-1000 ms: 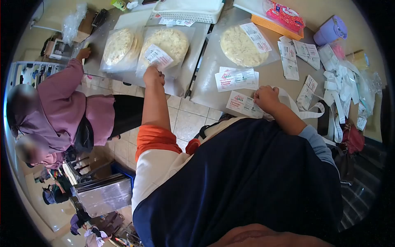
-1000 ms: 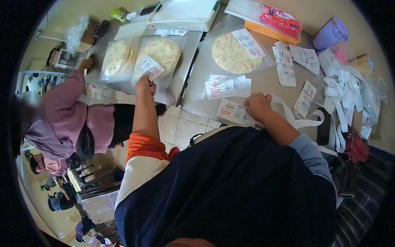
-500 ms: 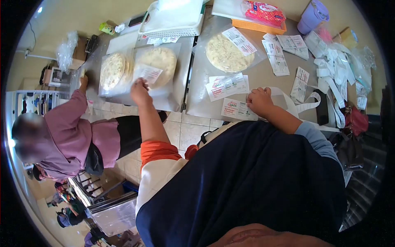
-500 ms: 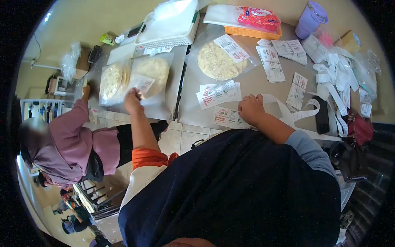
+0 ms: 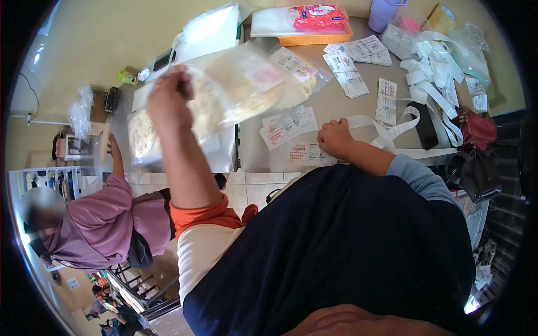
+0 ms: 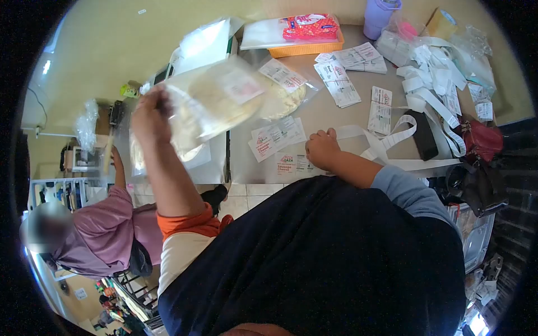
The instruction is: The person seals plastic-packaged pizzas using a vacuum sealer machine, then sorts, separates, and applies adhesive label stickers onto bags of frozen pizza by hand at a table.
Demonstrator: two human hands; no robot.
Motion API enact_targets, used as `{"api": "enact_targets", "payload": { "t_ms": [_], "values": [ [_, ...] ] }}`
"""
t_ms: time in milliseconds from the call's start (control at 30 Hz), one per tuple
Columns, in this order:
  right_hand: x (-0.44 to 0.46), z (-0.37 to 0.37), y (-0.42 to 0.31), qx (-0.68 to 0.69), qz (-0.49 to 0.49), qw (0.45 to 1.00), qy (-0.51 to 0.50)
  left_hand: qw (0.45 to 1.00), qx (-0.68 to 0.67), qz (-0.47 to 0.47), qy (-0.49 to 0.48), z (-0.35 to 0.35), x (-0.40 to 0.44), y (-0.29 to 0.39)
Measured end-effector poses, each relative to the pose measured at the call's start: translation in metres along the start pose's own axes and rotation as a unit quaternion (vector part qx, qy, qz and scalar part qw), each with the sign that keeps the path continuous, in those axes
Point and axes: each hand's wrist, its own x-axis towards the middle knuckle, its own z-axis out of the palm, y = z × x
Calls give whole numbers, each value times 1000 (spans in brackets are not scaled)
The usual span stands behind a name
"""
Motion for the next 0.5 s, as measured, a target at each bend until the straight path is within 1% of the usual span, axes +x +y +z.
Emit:
{"api": "enact_targets", "payload": {
  "t_ms": [67, 100, 133, 200, 233, 267, 300, 333, 367, 400, 467, 500],
  "values": [
    [-1, -2, 0, 7, -10, 1000, 2, 999, 5, -33, 14, 30, 0, -36],
    [-2, -2, 0, 11, -14, 1000, 1, 998, 21, -60, 2, 38, 0, -62],
    [-2, -1, 1, 8, -18, 1000, 12, 994, 34, -105, 0, 48, -4, -84],
    [-3, 3, 3, 4, -25, 999, 31, 982, 68, -176, -18, 51, -4, -149],
    [-5, 4, 3, 11, -28, 999, 33, 975, 66, -210, -26, 51, -12, -167],
    [-5, 3, 4, 18, -31, 999, 34, 968, 203, -145, 6, 45, -17, -188],
    [-5, 3, 6, 25, -35, 998, 36, 938, 335, -78, 38, 40, -23, -202],
    [-6, 4, 6, 25, -38, 998, 46, 912, 395, 61, 90, 44, -36, -189],
    [-7, 5, 7, 26, -41, 997, 55, 862, 447, 198, 138, 48, -54, -174],
    [-7, 6, 8, 26, -45, 997, 64, 789, 486, 329, 183, 51, -73, -164],
    [-6, 8, 10, 31, -53, 995, 80, 781, 492, 383, 23, 44, -112, -163],
    [-6, 9, 11, 35, -56, 994, 88, 806, 451, 349, -159, 41, -127, -164]
  ]
}}
